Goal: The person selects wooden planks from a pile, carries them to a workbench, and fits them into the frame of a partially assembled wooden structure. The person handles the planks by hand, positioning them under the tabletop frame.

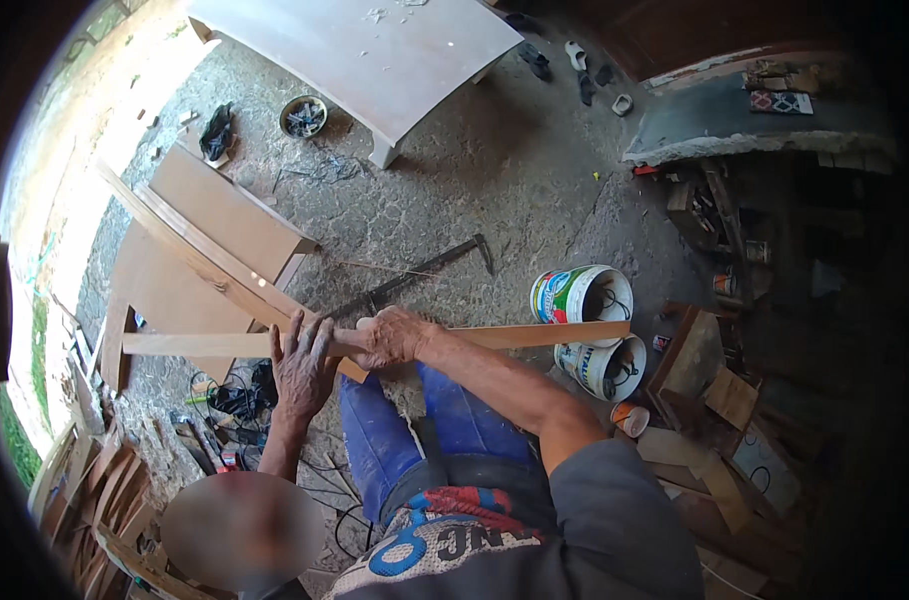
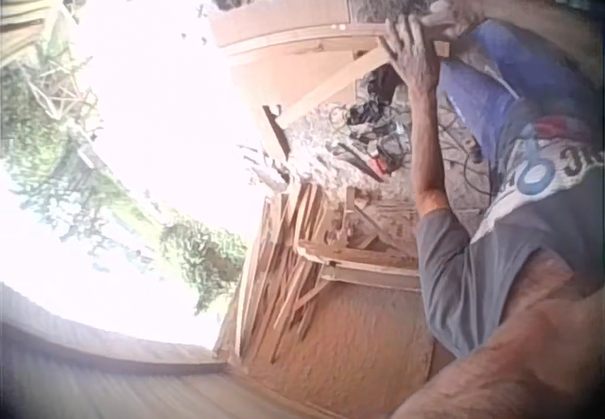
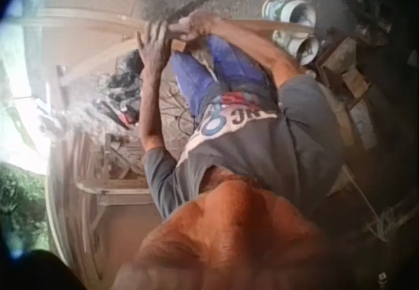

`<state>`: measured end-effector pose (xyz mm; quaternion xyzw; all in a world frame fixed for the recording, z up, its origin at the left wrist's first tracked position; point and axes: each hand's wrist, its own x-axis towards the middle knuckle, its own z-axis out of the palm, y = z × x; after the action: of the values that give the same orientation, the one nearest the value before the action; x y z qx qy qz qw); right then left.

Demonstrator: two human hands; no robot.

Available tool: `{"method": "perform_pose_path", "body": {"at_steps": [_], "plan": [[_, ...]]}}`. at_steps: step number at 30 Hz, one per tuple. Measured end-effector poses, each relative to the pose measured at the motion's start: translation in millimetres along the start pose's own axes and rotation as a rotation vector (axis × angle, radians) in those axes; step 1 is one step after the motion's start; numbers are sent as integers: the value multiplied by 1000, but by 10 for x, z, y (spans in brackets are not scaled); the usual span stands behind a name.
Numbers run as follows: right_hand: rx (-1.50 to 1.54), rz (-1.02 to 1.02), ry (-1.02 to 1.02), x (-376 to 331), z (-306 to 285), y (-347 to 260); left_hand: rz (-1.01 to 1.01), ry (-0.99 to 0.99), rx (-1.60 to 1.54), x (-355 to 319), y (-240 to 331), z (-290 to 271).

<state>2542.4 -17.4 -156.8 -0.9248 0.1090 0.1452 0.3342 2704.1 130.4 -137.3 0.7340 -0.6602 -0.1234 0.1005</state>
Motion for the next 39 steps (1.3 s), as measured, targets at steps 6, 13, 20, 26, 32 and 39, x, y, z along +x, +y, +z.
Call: {"method": "perform_pose_path", "body": {"at_steps": [6, 13, 20, 26, 32, 39], "plan": [[27, -220, 70, -252, 46, -145, 64, -35, -238, -283, 103, -127], [-5, -241, 48, -828, -99, 18, -139, -14, -251, -487, 622, -13], [-295, -39, 23, -1811, -568, 819, -234, 49, -230, -1268, 717, -37], [-266, 185, -265, -2313, -438, 1111, -257, 38, -213, -1422, 1090, 26], [-151, -56, -320, -2011, -348, 438, -281, 242, -172, -1343, 1635, 320], [-287, -422, -428, -1188, -262, 97, -575, 237, -235, -1111, 1947, 447]]}}
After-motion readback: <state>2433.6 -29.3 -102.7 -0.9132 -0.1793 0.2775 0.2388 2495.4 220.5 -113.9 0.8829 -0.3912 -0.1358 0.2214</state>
